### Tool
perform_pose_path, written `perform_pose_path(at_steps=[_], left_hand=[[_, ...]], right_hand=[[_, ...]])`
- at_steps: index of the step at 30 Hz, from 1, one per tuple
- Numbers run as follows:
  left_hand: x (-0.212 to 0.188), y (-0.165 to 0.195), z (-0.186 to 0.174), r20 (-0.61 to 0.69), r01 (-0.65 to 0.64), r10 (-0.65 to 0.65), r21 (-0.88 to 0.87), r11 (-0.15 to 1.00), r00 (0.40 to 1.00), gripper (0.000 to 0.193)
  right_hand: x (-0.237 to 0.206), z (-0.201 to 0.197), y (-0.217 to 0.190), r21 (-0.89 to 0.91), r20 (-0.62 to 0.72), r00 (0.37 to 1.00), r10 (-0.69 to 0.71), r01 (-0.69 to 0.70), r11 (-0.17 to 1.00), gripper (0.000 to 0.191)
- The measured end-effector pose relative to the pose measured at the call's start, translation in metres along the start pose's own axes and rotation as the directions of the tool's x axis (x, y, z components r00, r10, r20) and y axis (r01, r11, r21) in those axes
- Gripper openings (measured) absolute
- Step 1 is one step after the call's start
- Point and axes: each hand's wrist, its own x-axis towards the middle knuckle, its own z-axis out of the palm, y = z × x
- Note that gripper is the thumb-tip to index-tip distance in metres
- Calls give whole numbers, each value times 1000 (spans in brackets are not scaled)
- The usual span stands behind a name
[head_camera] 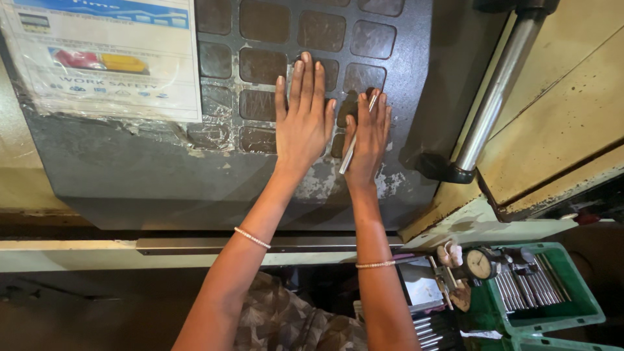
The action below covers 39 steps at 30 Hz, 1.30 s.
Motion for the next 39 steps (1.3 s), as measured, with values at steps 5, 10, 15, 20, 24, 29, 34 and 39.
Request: perform_pose_path(at_steps=[5, 10, 15, 20, 24, 29, 34, 39], left_hand=[[0, 1, 0, -2, -3, 3, 12, 1000, 1000, 61], [-1, 0, 2, -12, -6, 7, 18, 1000, 1000, 60], [-2, 0, 3, -23, 1, 0, 23, 1000, 1000, 61], [-2, 0, 3, -23, -2, 3, 17, 1000, 1000, 61], [-1, 0, 1, -25, -8, 8, 8, 1000, 1000, 61], [-1, 0, 0, -39, -9, 9, -2, 1000, 999, 60], [0, 0, 0, -36, 1, -1, 5, 1000, 999, 59], [-1, 1, -1, -48, 8, -7, 10, 1000, 999, 58]], right_hand=[[0, 0, 1, 21, -6, 1000, -6, 6, 1000, 42], [1, 0, 1, 11, -4, 1000, -7, 7, 1000, 42], [0, 0, 1, -5, 1, 1000, -8, 8, 1000, 42], [0, -1, 1, -55, 6, 1000, -7, 7, 998, 41], [-1, -1, 2, -88, 14, 1000, -4, 5, 996, 41], [-1, 0, 2, -95, 20, 1000, 6, -4, 995, 40], [0, -2, 0, -109, 24, 1000, 3, 0, 994, 40], [0, -5, -3, -107, 30, 999, 10, -7, 994, 40]])
